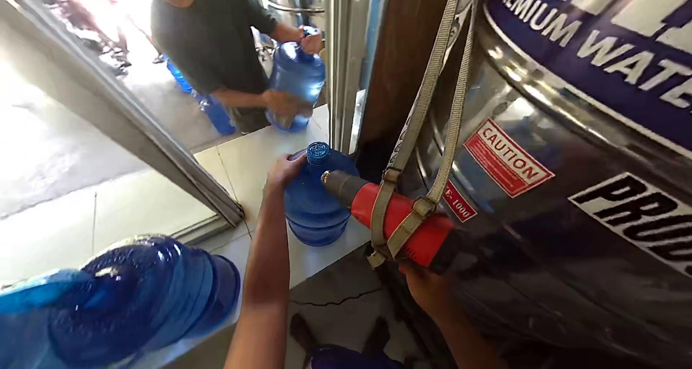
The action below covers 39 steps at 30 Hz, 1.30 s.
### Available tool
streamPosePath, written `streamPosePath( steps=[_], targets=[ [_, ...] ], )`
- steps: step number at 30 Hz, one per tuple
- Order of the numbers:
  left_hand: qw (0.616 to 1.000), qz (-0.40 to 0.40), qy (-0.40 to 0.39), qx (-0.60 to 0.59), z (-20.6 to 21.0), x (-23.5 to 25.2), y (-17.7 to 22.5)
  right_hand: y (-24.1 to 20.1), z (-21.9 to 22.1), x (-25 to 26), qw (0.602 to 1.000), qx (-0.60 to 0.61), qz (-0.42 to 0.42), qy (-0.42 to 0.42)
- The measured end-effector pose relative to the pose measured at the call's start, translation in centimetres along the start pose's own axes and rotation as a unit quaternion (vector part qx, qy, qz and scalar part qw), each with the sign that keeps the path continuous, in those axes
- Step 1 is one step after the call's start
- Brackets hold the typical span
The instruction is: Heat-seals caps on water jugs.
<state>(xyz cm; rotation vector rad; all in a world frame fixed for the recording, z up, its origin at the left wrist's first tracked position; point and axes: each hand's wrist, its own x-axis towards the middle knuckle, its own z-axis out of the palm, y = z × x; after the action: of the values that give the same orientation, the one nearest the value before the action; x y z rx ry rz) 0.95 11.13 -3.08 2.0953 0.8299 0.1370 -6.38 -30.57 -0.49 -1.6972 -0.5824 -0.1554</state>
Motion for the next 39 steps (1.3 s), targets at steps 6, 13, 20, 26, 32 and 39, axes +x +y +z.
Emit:
streamPosePath(
  steps=[6, 13, 20, 26, 32, 39],
  targets=[
    [0.964, -0.116, 0.235, -0.032, 3.3, -17.1, -2.3, 2.2, -4.6, 1.5, 0.994, 0.037, 0.03, -0.101],
    [0.879, -0.098, 0.422, -0.202, 19.9, -25.4, -5.2, 5.6, -7.4, 5.9, 0.979, 0.04, 0.075, -0.185],
    [0.815, -0.081, 0.505, -0.272, 22.9, -19.3, -2.8, 6.6, -10.1, 8.6, 0.963, -0.111, 0.147, -0.195],
    [0.811, -0.018, 0.524, -0.259, 19.4, -10.2, -3.8, 5.9, -10.6, 8.7, 0.954, -0.17, 0.123, -0.214],
    [0.843, -0.052, 0.495, -0.204, 12.7, 1.2, -6.0, 4.3, -11.8, 4.9, 0.935, -0.21, 0.171, -0.227],
    [0.935, -0.062, 0.285, -0.199, -0.7, 2.5, -6.9, 0.1, -6.1, 2.5, 0.933, -0.16, 0.26, -0.189]
  ],
)
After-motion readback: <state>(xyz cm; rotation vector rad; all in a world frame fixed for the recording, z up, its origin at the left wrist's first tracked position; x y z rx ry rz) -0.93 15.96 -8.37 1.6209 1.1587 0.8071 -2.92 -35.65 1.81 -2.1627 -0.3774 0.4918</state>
